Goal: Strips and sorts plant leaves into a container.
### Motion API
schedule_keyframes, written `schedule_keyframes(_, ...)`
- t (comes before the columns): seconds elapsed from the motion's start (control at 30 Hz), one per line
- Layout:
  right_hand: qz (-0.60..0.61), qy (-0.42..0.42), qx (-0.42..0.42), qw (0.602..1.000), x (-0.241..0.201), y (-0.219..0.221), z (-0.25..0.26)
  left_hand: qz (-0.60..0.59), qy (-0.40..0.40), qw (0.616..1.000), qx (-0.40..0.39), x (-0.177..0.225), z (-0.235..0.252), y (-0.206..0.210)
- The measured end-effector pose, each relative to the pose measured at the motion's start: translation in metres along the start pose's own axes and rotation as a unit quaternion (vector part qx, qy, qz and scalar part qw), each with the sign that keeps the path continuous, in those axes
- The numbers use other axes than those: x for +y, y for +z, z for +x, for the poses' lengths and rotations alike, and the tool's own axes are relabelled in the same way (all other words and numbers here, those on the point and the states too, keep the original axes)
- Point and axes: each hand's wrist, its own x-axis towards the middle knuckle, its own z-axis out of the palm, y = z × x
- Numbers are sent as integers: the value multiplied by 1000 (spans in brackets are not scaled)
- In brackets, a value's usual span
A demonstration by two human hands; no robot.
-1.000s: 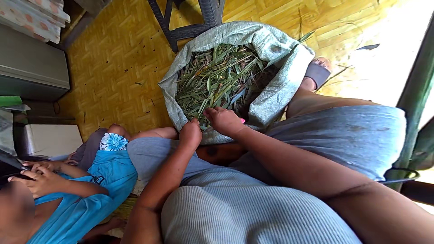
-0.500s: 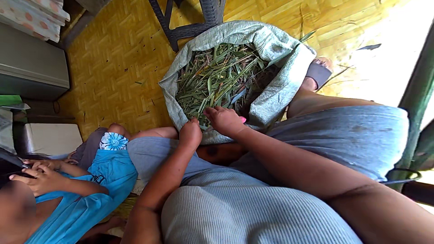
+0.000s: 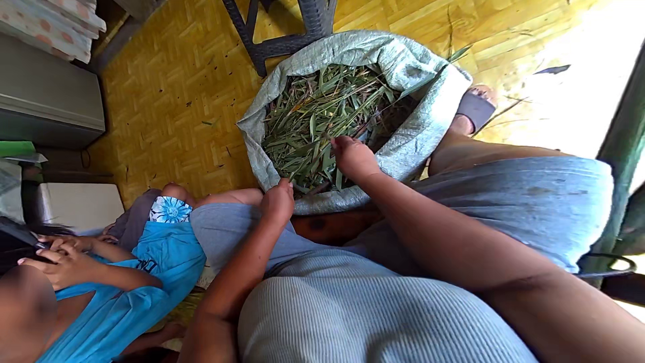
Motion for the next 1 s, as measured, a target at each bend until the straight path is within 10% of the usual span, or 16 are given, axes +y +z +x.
schedule_keyframes(0.3, 60, -218, -100, 969, -16, 27, -32, -81, -30, 996, -4, 0, 22, -1)
schedule_keyframes(1.0, -75, -154, -50, 984, -16, 28, -31, 8, 3, 999, 31, 25, 21, 6)
